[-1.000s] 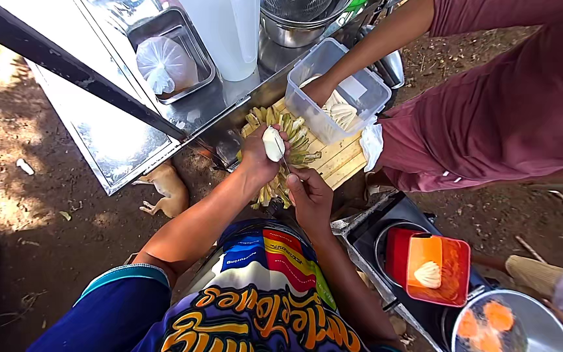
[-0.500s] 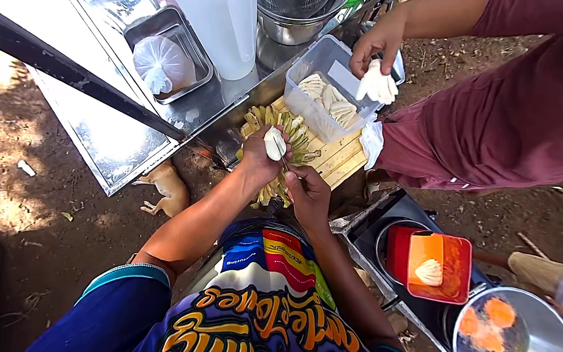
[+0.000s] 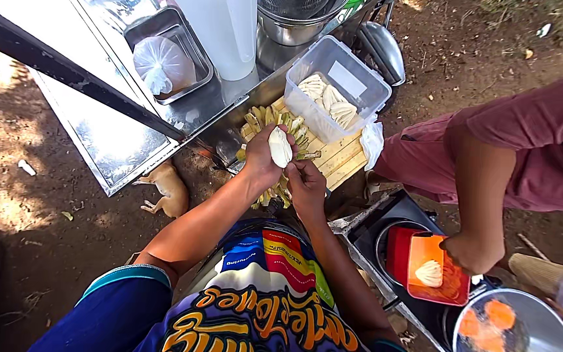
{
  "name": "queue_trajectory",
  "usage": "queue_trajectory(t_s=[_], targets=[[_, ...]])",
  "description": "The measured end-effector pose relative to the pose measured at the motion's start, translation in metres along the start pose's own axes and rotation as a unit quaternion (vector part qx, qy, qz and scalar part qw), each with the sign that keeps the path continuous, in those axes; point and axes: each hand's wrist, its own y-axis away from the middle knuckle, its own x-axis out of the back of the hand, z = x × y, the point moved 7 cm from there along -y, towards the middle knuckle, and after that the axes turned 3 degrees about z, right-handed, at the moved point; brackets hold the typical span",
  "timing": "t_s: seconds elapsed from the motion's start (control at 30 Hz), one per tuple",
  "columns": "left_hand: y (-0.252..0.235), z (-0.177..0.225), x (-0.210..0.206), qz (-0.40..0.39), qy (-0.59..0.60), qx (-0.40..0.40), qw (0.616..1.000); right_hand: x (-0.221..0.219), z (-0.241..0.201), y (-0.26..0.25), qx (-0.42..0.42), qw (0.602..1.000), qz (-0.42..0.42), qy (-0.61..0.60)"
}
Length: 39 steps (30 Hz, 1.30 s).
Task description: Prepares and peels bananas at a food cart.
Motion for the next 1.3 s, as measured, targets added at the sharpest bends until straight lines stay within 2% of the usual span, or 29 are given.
queue_trajectory(t_s=[0.17,0.27,0.53,0.8,1.0,1.13,1.3], targets=[[-0.005,0.006,0.005,0.074,0.007,0.029,0.997,0.001,-0.026,0.016,0.067,0.997,-0.03,-0.01],[-0.005,0.012,0.005,0.087,0.007,0.032,0.996,0.001,-0.03,0.021,0.084,0.995,-0.048,-0.01],[-0.004,0.009,0.003,0.072,-0.006,0.038,0.997,0.002,-0.018,0.016,0.072,0.997,-0.035,0.005],[0.003,0.006,0.0,0.038,-0.006,-0.018,0.999,-0.002,-0.019,0.007,0.078,0.997,-0.019,0.016],[0.008,0.002,-0.001,0.011,-0.018,-0.032,0.999,-0.003,-0.005,-0.002,0.034,0.999,-0.002,0.022],[-0.005,-0.001,0.007,0.049,-0.011,-0.015,0.999,-0.002,-0.005,0.0,0.014,0.999,-0.012,0.028],[-0.011,0.008,0.011,0.084,-0.007,0.023,0.996,-0.001,-0.025,0.018,0.068,0.996,-0.047,0.012]])
